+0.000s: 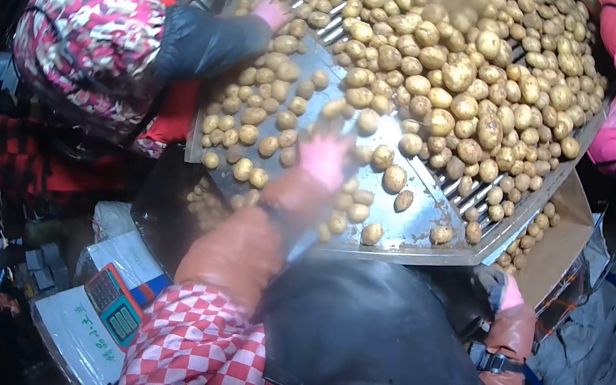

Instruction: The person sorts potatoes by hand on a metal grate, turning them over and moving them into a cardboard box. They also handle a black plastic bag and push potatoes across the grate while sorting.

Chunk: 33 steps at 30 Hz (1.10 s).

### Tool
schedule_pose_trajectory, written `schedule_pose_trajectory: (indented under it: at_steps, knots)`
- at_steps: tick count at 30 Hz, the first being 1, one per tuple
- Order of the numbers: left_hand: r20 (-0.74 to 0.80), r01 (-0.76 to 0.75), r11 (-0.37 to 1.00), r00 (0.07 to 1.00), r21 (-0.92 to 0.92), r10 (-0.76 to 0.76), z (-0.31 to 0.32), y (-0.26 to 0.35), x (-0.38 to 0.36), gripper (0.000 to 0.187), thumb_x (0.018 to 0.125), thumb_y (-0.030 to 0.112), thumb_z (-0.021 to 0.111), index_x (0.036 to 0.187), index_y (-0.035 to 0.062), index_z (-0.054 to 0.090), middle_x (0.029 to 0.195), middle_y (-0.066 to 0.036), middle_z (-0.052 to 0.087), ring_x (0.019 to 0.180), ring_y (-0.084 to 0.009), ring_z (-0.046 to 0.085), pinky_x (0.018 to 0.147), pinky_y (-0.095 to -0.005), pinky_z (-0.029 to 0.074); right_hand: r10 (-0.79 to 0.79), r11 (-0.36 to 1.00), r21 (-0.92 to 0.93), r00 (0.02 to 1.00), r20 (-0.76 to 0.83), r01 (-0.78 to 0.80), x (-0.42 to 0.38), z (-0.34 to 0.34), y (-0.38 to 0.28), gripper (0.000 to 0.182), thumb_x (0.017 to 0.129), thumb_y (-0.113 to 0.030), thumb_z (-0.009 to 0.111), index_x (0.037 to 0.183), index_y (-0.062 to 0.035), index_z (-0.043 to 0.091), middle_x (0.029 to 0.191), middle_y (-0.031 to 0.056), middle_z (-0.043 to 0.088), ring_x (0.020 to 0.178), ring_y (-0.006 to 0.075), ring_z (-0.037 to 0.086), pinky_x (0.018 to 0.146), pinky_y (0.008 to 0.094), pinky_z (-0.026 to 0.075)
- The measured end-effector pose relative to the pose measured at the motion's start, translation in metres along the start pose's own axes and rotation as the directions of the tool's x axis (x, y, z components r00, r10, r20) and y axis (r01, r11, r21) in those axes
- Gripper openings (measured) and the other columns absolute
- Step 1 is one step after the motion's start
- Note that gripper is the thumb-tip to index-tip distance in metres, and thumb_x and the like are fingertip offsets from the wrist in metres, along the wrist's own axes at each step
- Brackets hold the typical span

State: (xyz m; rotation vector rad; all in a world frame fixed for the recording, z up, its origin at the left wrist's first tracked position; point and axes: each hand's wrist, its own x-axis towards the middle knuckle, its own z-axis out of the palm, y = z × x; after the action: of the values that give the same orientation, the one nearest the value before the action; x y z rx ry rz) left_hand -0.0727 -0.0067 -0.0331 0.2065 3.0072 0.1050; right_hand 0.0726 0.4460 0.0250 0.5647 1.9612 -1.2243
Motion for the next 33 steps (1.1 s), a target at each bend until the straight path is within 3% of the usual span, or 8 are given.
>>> schedule_pose_trajectory:
  at_steps: [4,8,12,16,22,28,30,33]
  knots:
    - [0.141,0.136,0.986,0.983,-0.097,-0.121,-0.002,-0.025,-0.056,0.068,0.086,0.053,0.059,0.148,0.0312,0.041,0.158,-0.006,0.032,0.146,-0.0338,0.026,0.116,-0.0590,0.020,-0.267,0.963,0.090,0.941,0.208,0.254,0.028,0.039,-0.110,0.031,0.096,-0.021,0.064,0.118,0.0009,0.066,0.105,0.0100,0.071,0.097,0.0183,0.066,0.086,0.0294,0.053]
    - [-0.001,0.374,0.926,0.927,-0.048,-0.375,0.056,-0.084,-0.100,0.075,0.084,0.045,0.064,0.151,0.0278,0.035,0.158,-0.002,0.032,0.147,-0.0263,0.025,0.119,-0.0553,0.014,-0.425,0.799,-0.419,0.898,0.113,0.431,0.071,0.067,-0.194,0.032,0.094,-0.017,0.065,0.122,-0.0020,0.065,0.113,0.0125,0.069,0.106,0.0213,0.064,0.094,0.0329,0.050]
    - [0.011,0.480,0.871,0.875,0.102,-0.484,0.059,-0.110,-0.132,0.077,0.077,0.030,0.072,0.148,0.0198,0.042,0.158,-0.002,0.030,0.147,-0.0256,0.025,0.118,-0.0511,0.018,-0.897,0.295,-0.606,0.432,0.090,0.738,0.128,0.087,-0.235,0.043,0.088,-0.022,0.070,0.128,-0.0083,0.062,0.131,0.0156,0.060,0.124,0.0339,0.055,0.105,0.0417,0.045]
    - [0.117,0.531,0.832,0.847,-0.160,-0.518,0.014,-0.103,-0.145,0.069,0.076,0.014,0.072,0.141,0.0128,0.050,0.153,-0.008,0.039,0.142,-0.0322,0.033,0.114,-0.0434,0.034,-0.652,0.325,-0.915,0.757,-0.035,0.238,0.145,0.130,-0.256,0.063,0.079,-0.032,0.077,0.137,-0.0207,0.055,0.154,0.0182,0.033,0.144,0.0426,0.026,0.113,0.0576,0.032]
    - [-0.141,0.248,0.837,0.924,-0.488,-0.356,-0.029,-0.061,-0.087,0.036,0.081,0.006,0.064,0.117,0.0053,0.067,0.109,-0.017,0.069,0.112,-0.0371,0.062,0.099,-0.0451,0.048,-0.503,-0.031,-0.821,0.701,0.506,0.571,0.122,0.148,-0.216,0.052,0.076,-0.029,0.079,0.125,-0.0193,0.065,0.148,0.0098,0.045,0.142,0.0403,0.030,0.108,0.0563,0.039]
    - [0.314,0.339,0.867,0.922,-0.366,-0.227,0.044,-0.039,0.017,0.033,0.090,0.023,0.059,0.120,0.0122,0.064,0.124,-0.020,0.062,0.108,-0.0374,0.062,0.091,-0.0434,0.051,-0.564,0.057,-0.434,0.387,0.730,0.899,0.122,0.134,-0.201,0.041,0.087,-0.021,0.071,0.127,-0.0174,0.065,0.139,0.0100,0.056,0.134,0.0343,0.045,0.104,0.0466,0.045]
    - [0.133,0.126,0.938,0.987,-0.322,-0.087,0.045,-0.049,0.020,0.032,0.096,0.029,0.054,0.120,0.0110,0.064,0.121,-0.021,0.063,0.104,-0.0381,0.063,0.090,-0.0447,0.051,-0.551,0.404,-0.288,0.483,0.680,0.868,0.102,0.119,-0.227,0.038,0.090,-0.019,0.069,0.128,-0.0149,0.065,0.129,0.0107,0.061,0.120,0.0300,0.055,0.098,0.0410,0.049]
    - [0.451,0.529,0.255,0.838,-0.809,-0.306,-0.010,-0.037,0.016,0.031,0.097,0.029,0.054,0.121,0.0120,0.065,0.113,-0.022,0.065,0.101,-0.0359,0.064,0.087,-0.0440,0.051,-0.323,0.938,0.058,0.800,0.505,0.342,0.097,0.112,-0.228,0.035,0.099,-0.021,0.061,0.129,-0.0032,0.061,0.108,0.0096,0.069,0.089,0.0175,0.065,0.082,0.0291,0.053]
